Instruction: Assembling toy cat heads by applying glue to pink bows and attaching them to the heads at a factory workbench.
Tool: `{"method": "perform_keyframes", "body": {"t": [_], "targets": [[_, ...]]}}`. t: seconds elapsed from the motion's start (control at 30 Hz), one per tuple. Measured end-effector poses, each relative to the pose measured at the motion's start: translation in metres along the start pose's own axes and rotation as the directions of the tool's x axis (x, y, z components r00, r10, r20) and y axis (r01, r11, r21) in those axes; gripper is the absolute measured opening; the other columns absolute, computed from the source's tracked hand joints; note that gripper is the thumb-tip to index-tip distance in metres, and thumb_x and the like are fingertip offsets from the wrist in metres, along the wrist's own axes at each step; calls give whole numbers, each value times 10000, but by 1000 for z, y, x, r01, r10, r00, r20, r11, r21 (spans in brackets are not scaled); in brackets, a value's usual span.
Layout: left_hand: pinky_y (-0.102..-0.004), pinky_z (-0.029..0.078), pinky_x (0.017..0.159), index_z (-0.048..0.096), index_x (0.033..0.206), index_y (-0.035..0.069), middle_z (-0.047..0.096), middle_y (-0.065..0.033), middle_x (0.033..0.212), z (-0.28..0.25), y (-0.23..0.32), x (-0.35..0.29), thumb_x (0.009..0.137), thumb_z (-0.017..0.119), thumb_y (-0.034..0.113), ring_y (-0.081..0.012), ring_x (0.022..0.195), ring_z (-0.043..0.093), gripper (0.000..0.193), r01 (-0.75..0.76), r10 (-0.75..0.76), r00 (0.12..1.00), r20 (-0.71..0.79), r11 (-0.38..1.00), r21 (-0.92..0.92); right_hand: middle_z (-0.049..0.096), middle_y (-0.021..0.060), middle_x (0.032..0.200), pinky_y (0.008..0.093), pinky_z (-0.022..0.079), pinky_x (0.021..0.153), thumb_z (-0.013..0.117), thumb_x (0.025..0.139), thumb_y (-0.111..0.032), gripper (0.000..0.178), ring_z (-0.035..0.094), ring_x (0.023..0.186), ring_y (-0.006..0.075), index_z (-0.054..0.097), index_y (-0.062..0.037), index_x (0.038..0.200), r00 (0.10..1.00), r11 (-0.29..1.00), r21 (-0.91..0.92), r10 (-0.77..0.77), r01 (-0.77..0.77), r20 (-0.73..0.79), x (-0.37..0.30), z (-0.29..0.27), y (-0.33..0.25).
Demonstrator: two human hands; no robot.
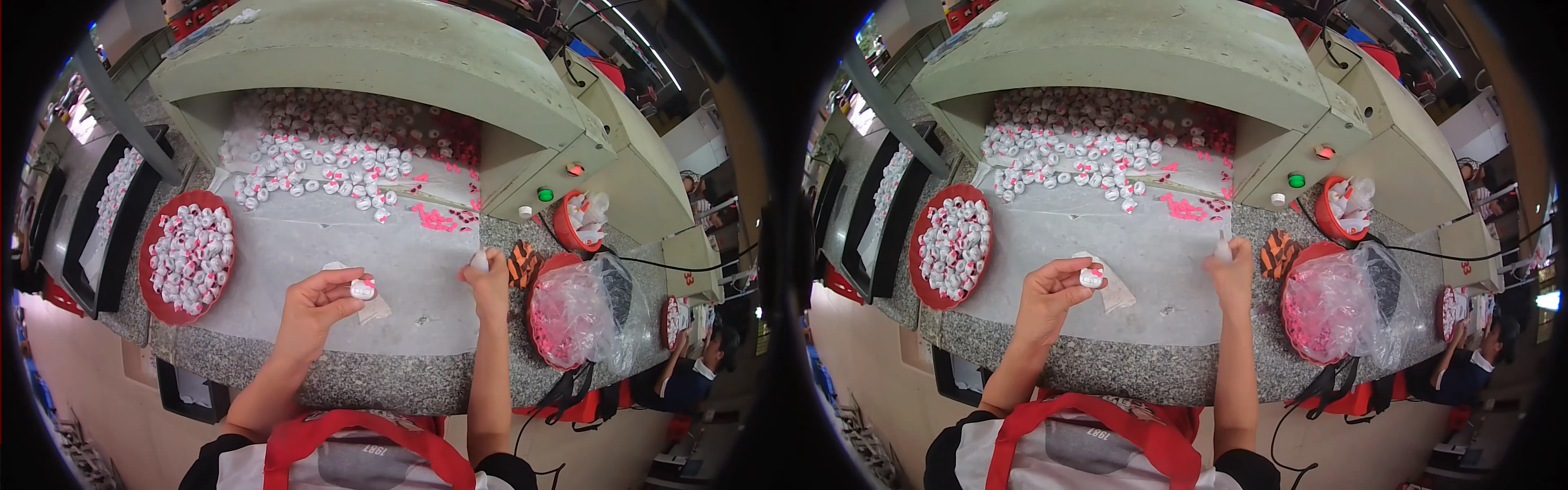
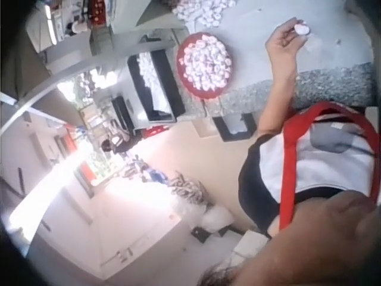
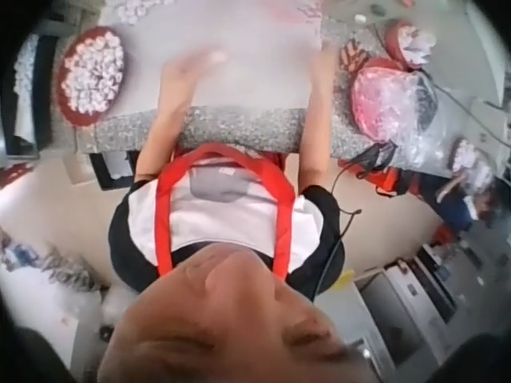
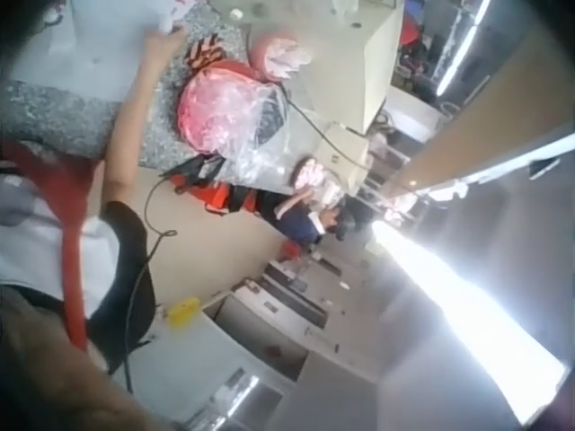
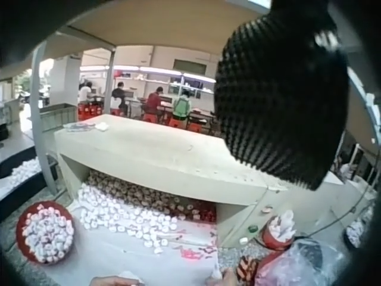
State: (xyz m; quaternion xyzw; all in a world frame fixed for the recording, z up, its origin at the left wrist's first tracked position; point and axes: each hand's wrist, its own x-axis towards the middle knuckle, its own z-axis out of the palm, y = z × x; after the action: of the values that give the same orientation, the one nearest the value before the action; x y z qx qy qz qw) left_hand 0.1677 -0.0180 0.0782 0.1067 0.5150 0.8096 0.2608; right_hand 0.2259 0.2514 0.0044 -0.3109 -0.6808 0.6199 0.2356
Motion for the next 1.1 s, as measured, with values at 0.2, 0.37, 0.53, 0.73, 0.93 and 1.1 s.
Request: {"method": "perform_keyframes", "body": {"t": [0.2,0.37,0.53,0.73,0.93,1.1], "targets": [[-332,476,831,543,1039,-51,600,-141,977,-6,-6,-1,695,567,-122,-222,895,599,352,9,-8,1000,-26,1000,20,592,133,784,368,468,613,623,676,-135,173,604,711,300,610,-71,835,953,536,-814,-295,222,65,48,13,-15],[-319,476,822,541,1045,-50,600,-138,977,0,-13,5,700,570,-115,-218,891,601,353,40,-39,999,-29,999,33,624,146,815,394,460,629,649,677,-200,176,602,730,316,626,-77,801,948,492,-818,-257,297,189,-11,25,-14],[-313,474,809,540,1052,-43,603,-135,965,16,-8,6,703,574,-107,-216,882,603,356,77,-78,995,61,997,22,599,87,638,287,437,525,623,699,-101,105,562,531,175,625,-25,772,930,769,-570,-366,288,-24,-19,8,-9],[-319,477,814,540,1050,-43,604,-127,956,4,-14,0,703,568,-111,-207,872,602,355,47,-47,999,4,998,44,599,62,640,258,422,469,629,699,-75,120,536,484,137,628,-3,794,988,862,-485,-144,149,49,-7,-2,-8],[-319,483,811,540,1050,-42,605,-124,955,4,-9,-8,707,566,-107,-193,869,600,350,20,-20,1000,-12,1000,14,618,170,750,350,464,583,648,655,-105,192,586,609,319,639,-45,838,914,476,-785,-126,397,386,-7,39,-27],[-307,476,810,536,1058,-41,606,-124,953,-7,-11,-6,712,570,-98,-187,863,603,352,14,-14,999,-37,1000,11,624,139,711,339,470,568,624,671,-110,151,583,573,305,645,-54,809,949,954,-265,208,-143,236,-22,19,-9]]}}
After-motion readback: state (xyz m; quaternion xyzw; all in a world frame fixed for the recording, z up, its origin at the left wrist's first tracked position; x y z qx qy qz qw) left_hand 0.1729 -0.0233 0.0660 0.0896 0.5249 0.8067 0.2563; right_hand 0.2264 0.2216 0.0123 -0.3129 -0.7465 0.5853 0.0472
